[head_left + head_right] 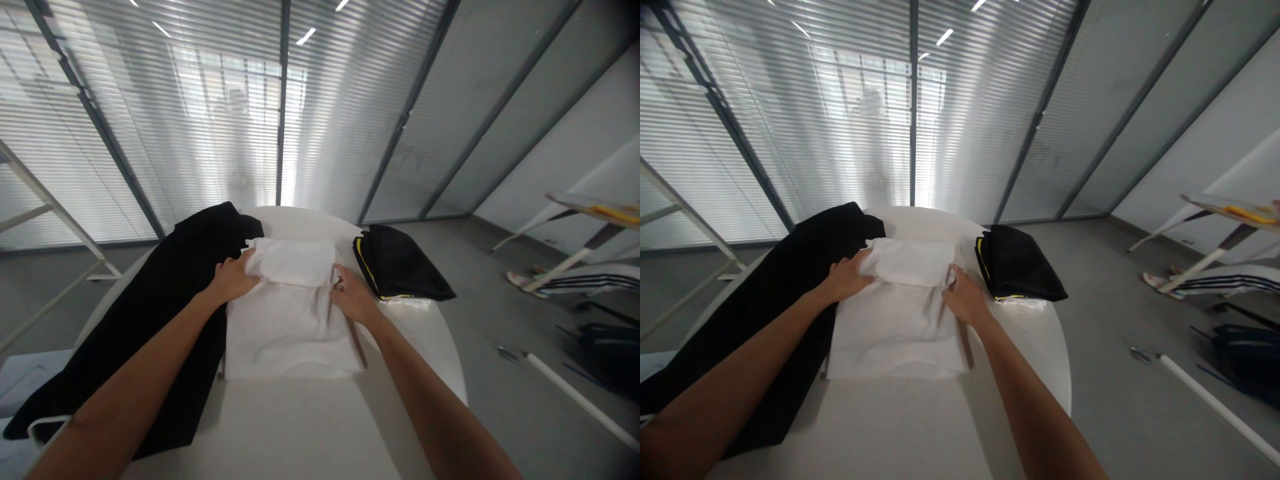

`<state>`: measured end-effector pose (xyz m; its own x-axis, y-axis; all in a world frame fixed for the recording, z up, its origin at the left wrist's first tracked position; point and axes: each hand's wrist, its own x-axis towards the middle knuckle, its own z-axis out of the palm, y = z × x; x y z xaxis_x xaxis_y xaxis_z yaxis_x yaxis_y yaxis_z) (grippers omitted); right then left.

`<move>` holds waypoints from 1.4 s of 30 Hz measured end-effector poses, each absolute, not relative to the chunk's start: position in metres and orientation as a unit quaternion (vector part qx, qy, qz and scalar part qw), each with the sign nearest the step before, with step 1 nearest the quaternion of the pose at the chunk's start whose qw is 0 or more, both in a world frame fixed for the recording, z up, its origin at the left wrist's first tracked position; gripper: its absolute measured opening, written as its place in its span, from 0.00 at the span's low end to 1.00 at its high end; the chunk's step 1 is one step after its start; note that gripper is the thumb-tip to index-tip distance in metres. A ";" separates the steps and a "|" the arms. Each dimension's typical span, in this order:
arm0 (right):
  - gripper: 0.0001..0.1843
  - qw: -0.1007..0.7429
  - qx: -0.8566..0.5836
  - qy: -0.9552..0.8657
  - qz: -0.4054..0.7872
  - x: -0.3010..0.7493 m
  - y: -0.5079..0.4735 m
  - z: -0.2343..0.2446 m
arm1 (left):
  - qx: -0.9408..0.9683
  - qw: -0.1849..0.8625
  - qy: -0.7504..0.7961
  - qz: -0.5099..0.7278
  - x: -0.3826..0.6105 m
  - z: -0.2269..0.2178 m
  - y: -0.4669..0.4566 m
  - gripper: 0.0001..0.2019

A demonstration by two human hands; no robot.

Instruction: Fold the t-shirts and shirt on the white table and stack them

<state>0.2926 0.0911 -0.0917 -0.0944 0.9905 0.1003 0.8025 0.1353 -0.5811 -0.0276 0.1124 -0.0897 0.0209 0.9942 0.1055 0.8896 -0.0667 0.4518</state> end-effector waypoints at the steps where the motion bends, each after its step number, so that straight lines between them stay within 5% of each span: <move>1: 0.39 0.232 -0.626 -0.718 0.198 0.292 0.089 -0.090 | 0.709 0.120 0.671 0.181 -0.027 -0.089 0.112 0.38; 4: 0.39 0.232 -0.616 -0.724 0.207 0.288 0.087 -0.090 | 0.707 0.118 0.671 0.187 -0.024 -0.089 0.109 0.37; 11: 0.18 0.257 -0.587 -0.753 0.153 0.282 0.093 -0.102 | 0.623 0.168 0.684 0.340 -0.019 -0.096 0.109 0.31; 21: 0.39 0.165 -0.627 -0.750 0.128 0.290 0.079 -0.082 | 0.729 -0.080 0.644 0.215 -0.008 -0.090 0.093 0.13; 30: 0.04 0.094 -0.566 -0.793 0.205 0.315 0.082 -0.081 | 0.760 -0.034 0.631 0.150 -0.017 -0.090 0.077 0.18; 38: 0.07 0.008 -0.583 -0.797 0.156 0.314 0.072 -0.064 | 0.783 -0.017 0.608 0.129 -0.019 -0.090 0.067 0.23; 42: 0.18 -0.026 -0.613 -0.784 0.094 0.301 0.061 -0.050 | 0.791 -0.074 0.599 0.097 -0.017 -0.070 0.053 0.22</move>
